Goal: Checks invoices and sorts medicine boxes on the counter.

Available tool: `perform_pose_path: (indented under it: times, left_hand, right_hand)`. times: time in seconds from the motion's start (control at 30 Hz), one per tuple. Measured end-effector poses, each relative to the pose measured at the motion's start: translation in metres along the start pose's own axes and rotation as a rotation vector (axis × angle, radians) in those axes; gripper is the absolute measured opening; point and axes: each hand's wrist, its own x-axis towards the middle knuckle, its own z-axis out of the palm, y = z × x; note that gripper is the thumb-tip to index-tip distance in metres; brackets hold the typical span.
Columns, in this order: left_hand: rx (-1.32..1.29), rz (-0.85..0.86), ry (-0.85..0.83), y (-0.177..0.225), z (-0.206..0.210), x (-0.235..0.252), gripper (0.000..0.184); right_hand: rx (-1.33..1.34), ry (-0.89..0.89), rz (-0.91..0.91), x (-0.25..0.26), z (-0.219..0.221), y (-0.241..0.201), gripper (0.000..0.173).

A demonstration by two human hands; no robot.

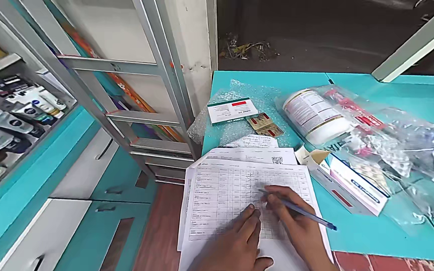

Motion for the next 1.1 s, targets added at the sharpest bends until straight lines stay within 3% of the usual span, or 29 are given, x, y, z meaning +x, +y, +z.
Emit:
perform_pose_path:
  times: [0.13, 0.2, 0.3, 0.37, 0.47, 0.6, 0.67, 0.77, 0.83, 0.9, 1.0, 1.07, 1.1]
  left_hand:
    - [0.058, 0.011, -0.010, 0.000, 0.000, -0.002, 0.053]
    - [0.080, 0.021, 0.004, 0.001, 0.001, -0.003, 0.053]
    - [0.048, 0.023, 0.025, 0.003, 0.002, -0.003, 0.052]
    - [0.035, 0.027, 0.034, 0.005, 0.002, -0.004, 0.051]
    - [0.032, 0.063, 0.050, 0.005, 0.000, -0.008, 0.047]
    - [0.003, 0.091, 0.079, 0.003, -0.003, -0.011, 0.043]
    - [0.011, 0.087, 0.085, 0.002, -0.002, -0.011, 0.043]
    - [0.042, 0.088, 0.093, 0.001, -0.001, -0.012, 0.044]
    - [0.015, 0.056, 0.129, 0.003, -0.005, -0.013, 0.042]
    - [-0.149, -0.025, 0.219, 0.006, -0.010, -0.012, 0.043]
    - [-0.765, -0.101, 0.387, 0.000, -0.009, -0.007, 0.057]
    - [-1.266, -0.174, 0.449, 0.001, -0.010, -0.004, 0.071]
    - [-1.462, -0.238, 0.490, 0.003, -0.012, -0.003, 0.064]
  right_hand:
    - [-0.496, -0.080, -0.123, 0.064, -0.036, -0.023, 0.039]
    - [-0.725, -0.105, -0.121, 0.104, -0.047, -0.024, 0.038]
    - [-0.966, -0.193, 0.085, 0.151, -0.040, -0.023, 0.039]
    - [-1.048, -0.306, 0.288, 0.171, -0.030, -0.022, 0.045]
    - [-1.083, -0.416, 0.391, 0.186, -0.023, -0.008, 0.055]
    - [-1.126, -0.472, 0.388, 0.190, -0.026, -0.011, 0.037]
    - [-1.162, -0.406, 0.366, 0.187, -0.027, -0.015, 0.031]
    - [-1.188, -0.124, 0.165, 0.175, -0.030, -0.016, 0.029]
    - [-1.152, 0.079, -0.084, 0.162, -0.035, -0.015, 0.033]
    - [-1.090, 0.165, -0.353, 0.142, -0.043, -0.024, 0.035]
    - [-0.816, 0.039, -0.709, 0.098, -0.050, -0.037, 0.029]
    - [-0.640, -0.186, -0.794, 0.069, -0.049, -0.037, 0.025]
    - [-0.571, -0.274, -0.819, 0.058, -0.047, -0.034, 0.022]
